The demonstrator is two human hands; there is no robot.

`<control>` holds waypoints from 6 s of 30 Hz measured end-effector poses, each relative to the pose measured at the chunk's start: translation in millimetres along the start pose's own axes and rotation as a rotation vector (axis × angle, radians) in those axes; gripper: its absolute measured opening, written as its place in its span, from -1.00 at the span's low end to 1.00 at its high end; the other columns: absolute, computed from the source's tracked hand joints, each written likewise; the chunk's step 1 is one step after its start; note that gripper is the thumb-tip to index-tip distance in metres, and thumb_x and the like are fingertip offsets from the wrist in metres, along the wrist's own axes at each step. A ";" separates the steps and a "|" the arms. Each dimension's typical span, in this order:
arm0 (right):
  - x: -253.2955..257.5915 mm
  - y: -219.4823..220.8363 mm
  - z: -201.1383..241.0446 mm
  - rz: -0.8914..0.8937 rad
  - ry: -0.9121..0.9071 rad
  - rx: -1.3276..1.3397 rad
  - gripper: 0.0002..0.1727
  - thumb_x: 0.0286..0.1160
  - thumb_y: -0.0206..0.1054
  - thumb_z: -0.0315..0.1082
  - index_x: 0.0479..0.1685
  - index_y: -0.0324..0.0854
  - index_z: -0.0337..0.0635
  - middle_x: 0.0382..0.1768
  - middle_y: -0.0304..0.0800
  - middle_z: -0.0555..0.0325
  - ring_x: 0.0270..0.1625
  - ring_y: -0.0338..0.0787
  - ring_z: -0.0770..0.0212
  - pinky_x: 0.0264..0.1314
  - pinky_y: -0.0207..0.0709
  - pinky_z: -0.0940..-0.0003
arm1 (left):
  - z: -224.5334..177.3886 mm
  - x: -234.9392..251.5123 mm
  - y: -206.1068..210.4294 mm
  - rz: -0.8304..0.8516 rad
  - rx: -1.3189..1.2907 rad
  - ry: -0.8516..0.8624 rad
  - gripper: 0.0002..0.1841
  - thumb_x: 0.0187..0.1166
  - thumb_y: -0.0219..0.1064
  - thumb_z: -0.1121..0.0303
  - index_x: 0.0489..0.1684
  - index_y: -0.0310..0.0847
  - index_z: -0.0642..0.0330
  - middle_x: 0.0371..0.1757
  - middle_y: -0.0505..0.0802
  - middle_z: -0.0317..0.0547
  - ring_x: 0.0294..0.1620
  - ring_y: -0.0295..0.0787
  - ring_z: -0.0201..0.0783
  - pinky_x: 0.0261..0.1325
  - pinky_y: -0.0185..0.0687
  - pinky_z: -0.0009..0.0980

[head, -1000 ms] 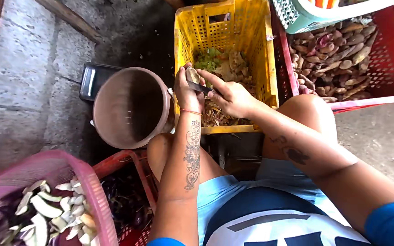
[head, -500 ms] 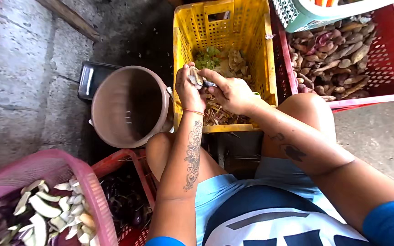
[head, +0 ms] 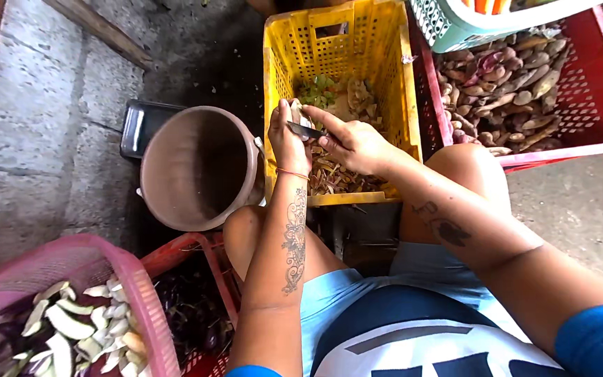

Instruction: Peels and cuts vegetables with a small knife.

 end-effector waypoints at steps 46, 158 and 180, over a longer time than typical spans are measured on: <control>7.7 -5.4 -14.3 -0.200 0.377 1.124 -0.63 0.95 -0.22 -0.19 0.44 0.38 -0.04 -0.62 0.38 0.32 -0.72 0.42 0.42 -0.69 0.41 0.56 | -8.1 -9.3 3.0 0.266 -0.084 -0.035 -0.64 0.95 -0.28 0.27 0.27 0.46 0.13 -0.24 0.85 -0.16 -0.42 0.85 -0.34 -0.48 0.77 -0.53; 7.1 17.4 -5.2 -0.150 0.010 0.042 -0.46 0.83 0.09 -0.14 0.77 0.33 0.07 -0.01 0.89 -0.05 -0.09 0.88 -0.12 -0.02 0.65 -0.22 | 2.9 -4.8 4.8 -0.028 -0.134 -0.094 -0.53 0.94 -0.21 0.11 -0.18 0.62 0.10 -0.45 0.71 -0.33 -0.40 0.69 -0.46 -0.26 0.66 -0.52; 7.7 -3.7 -13.7 -0.156 -0.032 0.173 -0.52 0.85 0.07 -0.19 0.69 0.40 0.01 -0.10 0.83 0.01 -0.20 0.80 0.09 -0.02 0.65 -0.03 | -1.7 -5.0 2.6 0.159 0.039 -0.054 -0.48 0.94 -0.25 0.06 -0.42 0.50 0.03 -0.60 0.61 -0.33 -0.70 0.44 -0.49 -0.65 0.37 -0.59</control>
Point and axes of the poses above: each hand's wrist, its own x-axis towards the middle knuckle, its own y-axis out of the palm, z = x × y, the point moved 2 cm from there along x, towards the middle knuckle
